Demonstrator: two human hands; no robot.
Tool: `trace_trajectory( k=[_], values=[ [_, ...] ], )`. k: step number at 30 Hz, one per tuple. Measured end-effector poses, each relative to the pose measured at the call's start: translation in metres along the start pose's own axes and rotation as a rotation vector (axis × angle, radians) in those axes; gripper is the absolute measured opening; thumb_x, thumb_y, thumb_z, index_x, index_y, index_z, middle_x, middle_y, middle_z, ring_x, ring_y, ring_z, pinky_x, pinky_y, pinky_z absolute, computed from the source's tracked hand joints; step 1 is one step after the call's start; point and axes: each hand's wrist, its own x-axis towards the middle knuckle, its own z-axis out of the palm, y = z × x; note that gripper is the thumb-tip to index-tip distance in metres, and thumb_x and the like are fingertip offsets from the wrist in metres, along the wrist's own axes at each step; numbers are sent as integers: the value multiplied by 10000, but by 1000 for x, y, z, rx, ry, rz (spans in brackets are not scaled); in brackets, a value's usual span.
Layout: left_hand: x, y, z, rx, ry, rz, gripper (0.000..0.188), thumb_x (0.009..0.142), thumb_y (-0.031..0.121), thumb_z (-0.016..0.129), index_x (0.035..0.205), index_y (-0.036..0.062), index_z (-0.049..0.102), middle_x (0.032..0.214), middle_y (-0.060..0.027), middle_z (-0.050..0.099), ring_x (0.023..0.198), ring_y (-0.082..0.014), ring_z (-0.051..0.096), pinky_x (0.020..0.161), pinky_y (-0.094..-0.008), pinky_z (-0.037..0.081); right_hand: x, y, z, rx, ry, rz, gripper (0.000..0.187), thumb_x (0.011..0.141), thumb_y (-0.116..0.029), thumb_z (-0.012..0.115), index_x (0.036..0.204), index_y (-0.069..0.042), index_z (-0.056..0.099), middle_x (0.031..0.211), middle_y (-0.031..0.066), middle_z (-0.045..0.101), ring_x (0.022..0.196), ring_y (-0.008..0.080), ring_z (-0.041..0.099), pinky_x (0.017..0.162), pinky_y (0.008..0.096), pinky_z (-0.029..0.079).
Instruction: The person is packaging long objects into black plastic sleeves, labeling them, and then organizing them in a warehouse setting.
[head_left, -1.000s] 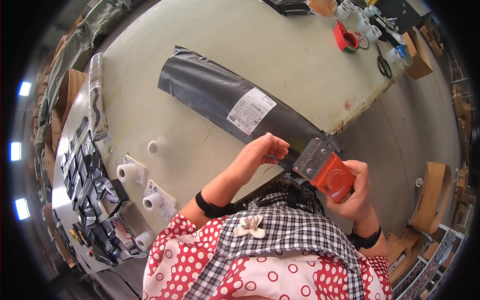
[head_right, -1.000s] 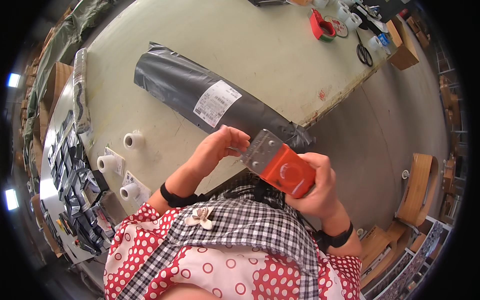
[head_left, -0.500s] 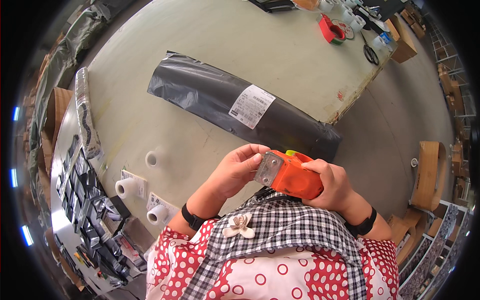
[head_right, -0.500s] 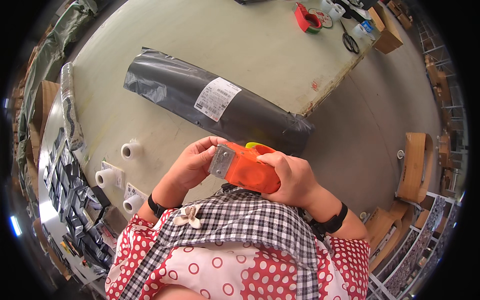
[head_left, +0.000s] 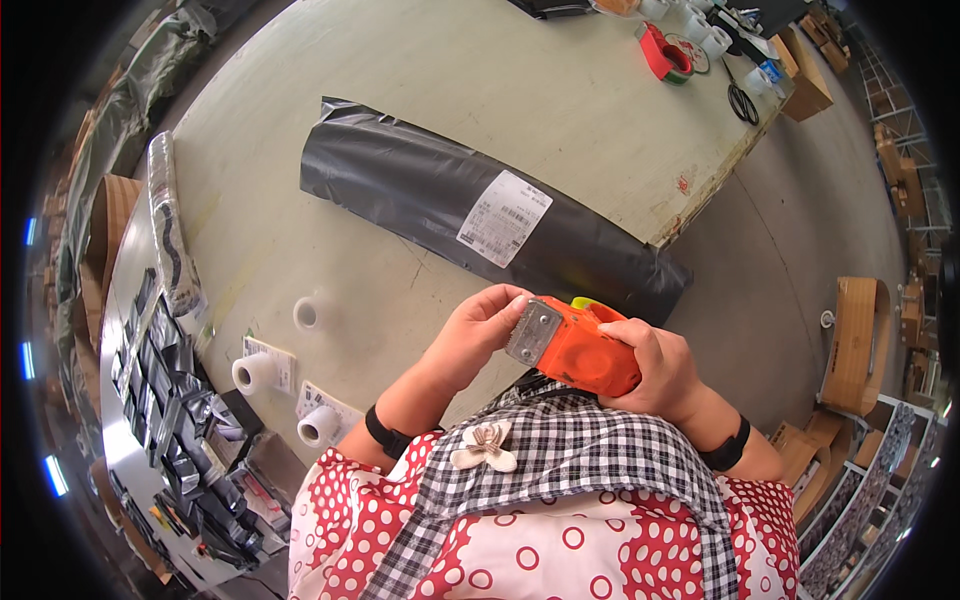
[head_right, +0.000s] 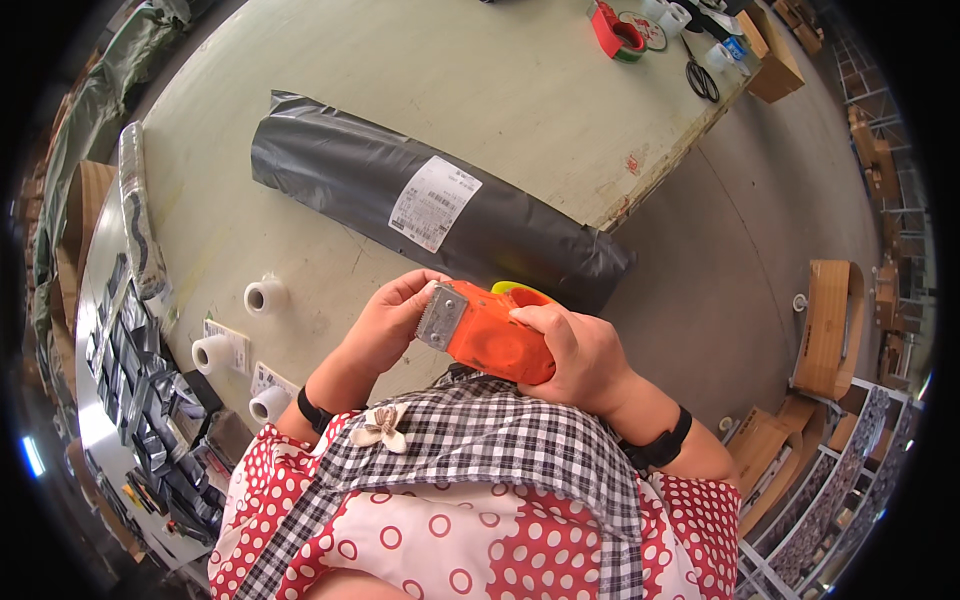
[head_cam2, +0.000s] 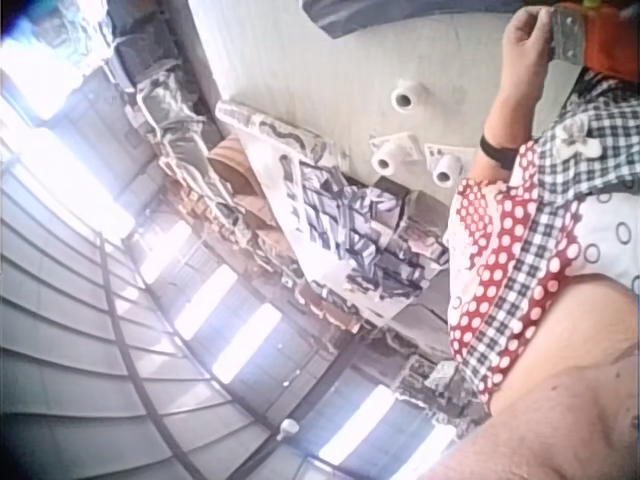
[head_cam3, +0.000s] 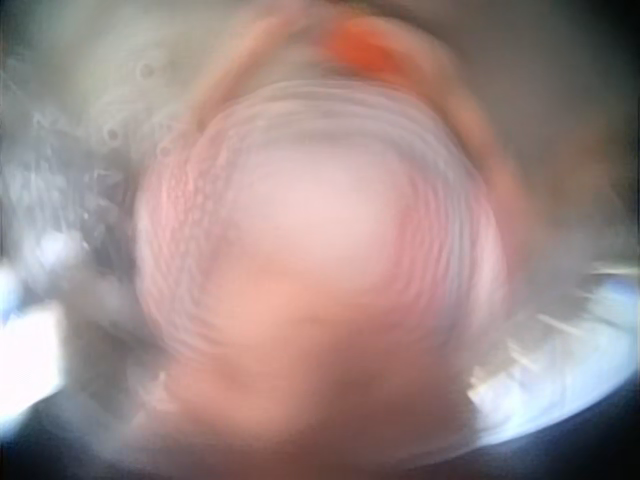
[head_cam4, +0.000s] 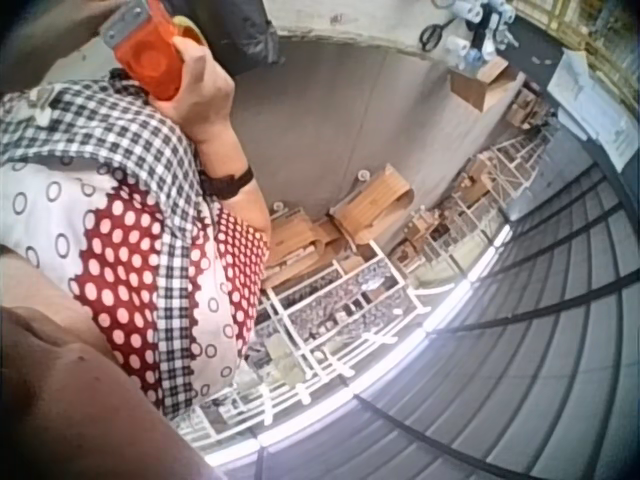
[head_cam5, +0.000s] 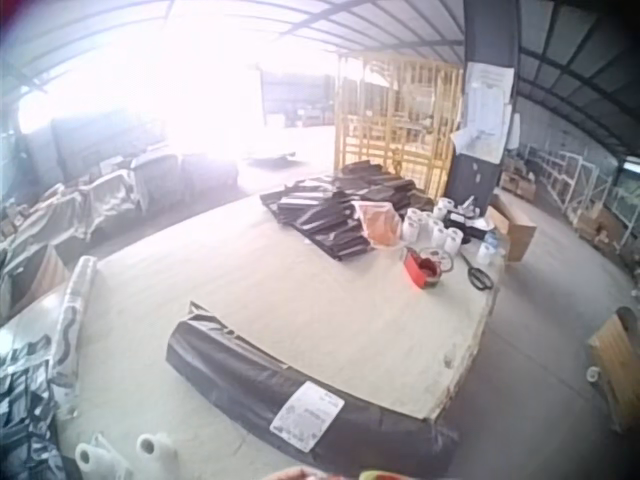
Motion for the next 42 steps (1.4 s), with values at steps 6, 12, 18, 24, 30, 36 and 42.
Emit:
trace_trajectory(
  k=[6,12,18,24,30,36,42],
  values=[
    [-1,-6,-18,-101,-257,-81,155,927,173,554,980,30,581,917,13,611,817,-49,562,733,-207,453,1,-1,1,12,-21,11,643,541,-178,802,1090,-78,484,963,99,631,790,264,646,643,334,524],
    [-1,-11,-6,5,-92,26,137,921,139,558,944,8,588,872,2,616,766,-50,554,705,-212,456,2,4,-8,43,-80,66,669,526,-149,787,1115,-76,480,999,93,625,799,273,637,661,336,517],
    [1,-16,12,83,0,73,135,916,119,564,944,-10,595,829,-3,616,748,-52,540,684,-204,446,0,16,-31,118,-159,109,688,509,-105,751,1138,-75,474,1017,86,620,811,268,631,688,329,511],
    [-3,-22,46,18,48,83,123,913,140,570,894,21,596,807,8,617,717,-49,547,663,-209,441,-5,34,-58,164,-220,38,670,523,-95,739,1137,-69,471,1006,104,620,823,277,634,698,326,512],
    [0,-24,52,136,274,252,144,884,155,613,870,13,634,757,-8,629,698,-61,549,657,-218,433,-3,55,-73,211,-266,1,672,541,-108,764,1140,-59,464,1015,111,620,827,276,642,698,323,517],
    [0,-12,21,537,559,429,90,845,83,648,831,-5,658,702,3,623,653,-51,544,608,-201,441,4,50,-51,128,-231,-131,716,576,-209,813,1164,-65,431,1059,108,614,852,267,647,693,318,528],
    [12,15,-28,578,645,498,101,836,95,655,825,-5,661,672,7,609,613,-43,516,570,-191,412,8,36,-31,-3,-140,-89,786,533,-194,824,1185,-69,404,972,116,619,796,265,656,674,323,538]
  ],
)
